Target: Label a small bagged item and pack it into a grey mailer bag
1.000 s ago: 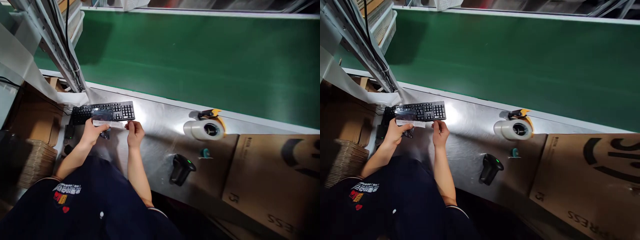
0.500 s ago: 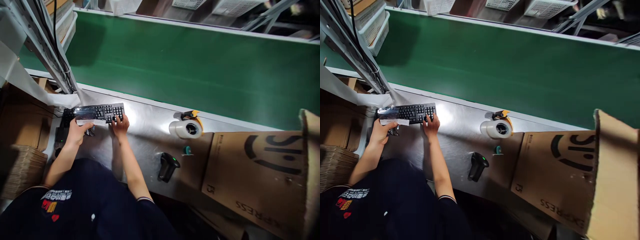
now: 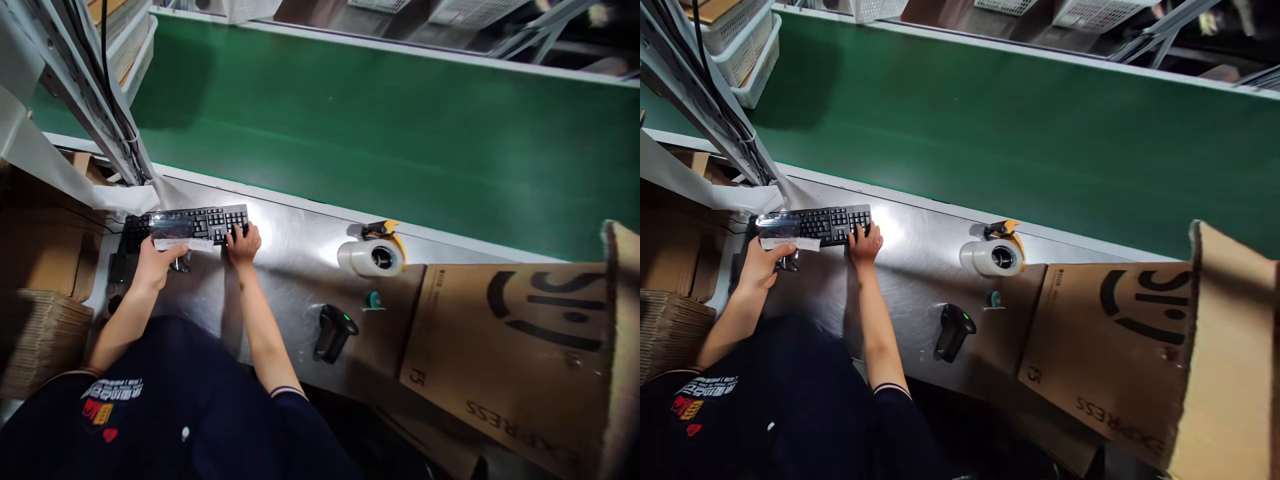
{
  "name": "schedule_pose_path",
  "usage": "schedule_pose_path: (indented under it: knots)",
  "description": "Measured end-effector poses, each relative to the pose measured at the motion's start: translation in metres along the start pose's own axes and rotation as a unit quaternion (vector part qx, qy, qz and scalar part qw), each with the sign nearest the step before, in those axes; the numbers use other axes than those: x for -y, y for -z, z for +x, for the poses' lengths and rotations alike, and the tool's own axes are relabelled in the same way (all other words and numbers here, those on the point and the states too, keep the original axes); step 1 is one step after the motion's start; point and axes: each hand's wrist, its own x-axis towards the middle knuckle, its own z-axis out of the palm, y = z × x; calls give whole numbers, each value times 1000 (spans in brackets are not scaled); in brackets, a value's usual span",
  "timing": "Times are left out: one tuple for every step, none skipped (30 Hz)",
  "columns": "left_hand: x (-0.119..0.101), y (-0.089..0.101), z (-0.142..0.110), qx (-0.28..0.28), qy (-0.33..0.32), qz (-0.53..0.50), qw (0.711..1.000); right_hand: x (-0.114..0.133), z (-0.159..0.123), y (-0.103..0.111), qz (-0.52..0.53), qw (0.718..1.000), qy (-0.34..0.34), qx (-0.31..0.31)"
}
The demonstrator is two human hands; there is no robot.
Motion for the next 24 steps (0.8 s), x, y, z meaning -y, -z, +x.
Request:
schedule_pose_path:
  knots:
    - [0,1,0,3,-1,3,1000,1,-2,0,0,1000,-6,6]
    - [0,1,-1,3,-2,6,1000,2,-5,1,3,1000,-6,9]
    - [0,1,-1,2,-4,9,1000,3,-8,2,8,1000,-1,10]
    - [1,2,-1,0,-5,11,1000,4,-13,3,13,1000,8,11]
    - [1,1,-2,-4,-7,10,1000,5,-17,4,17,1000,17,12]
    - [1,1,-2,-6,-9,7,1000,6,-22,5,21,999,22,14]
    - [1,0,-2,-7,-12,4,1000,6,-26,5,23,999,25,15]
    - [1,-1,-3,-6,-14,1,1000,5,-28,5,26,999,24,13]
    - [0,-2,-3,-3,-14,-1,1000,4,-30,4,29,999,19,8]
    - [-1,-2,-4,2,-11,-1,1000,2,-30,2,33,999,10,1]
    - [-2,-3,-5,5,-7,-2,1000,0,-29,1,36,999,-4,-7]
    - [-3,-3,-5,8,-2,-2,1000,-2,-27,-1,40,999,-22,-15]
    - [-4,-3,-6,10,3,-2,1000,-5,-25,-3,44,998,-43,-20]
    - [-5,-3,-7,10,6,-2,1000,-8,-23,-5,49,997,-64,-20]
    - [-6,-3,-8,10,7,-1,1000,-12,-20,-6,53,995,-81,-17]
    - [-7,-3,-8,10,6,1,1000,-15,-18,-8,59,994,-91,-11]
    - [-8,-3,-9,12,7,2,1000,-18,-16,-9,64,993,-95,-4]
    - [-8,-2,-9,13,7,3,1000,-21,-15,-9,70,993,-91,6]
    - [-8,-2,-9,14,6,3,1000,-23,-14,-9,75,994,-83,14]
    - [-7,-2,-9,14,5,2,1000,-25,-15,-8,80,994,-74,21]
    - [-7,-2,-9,14,4,1,1000,-26,-16,-7,82,994,-65,26]
    - [-6,-2,-9,13,1,0,1000,-27,-18,-6,82,995,-57,27]
    - [-5,-2,-9,13,-2,-1,1000,-28,-21,-3,77,995,-49,26]
    - [-4,-1,-9,13,-5,-1,1000,-28,-25,-1,71,997,-39,23]
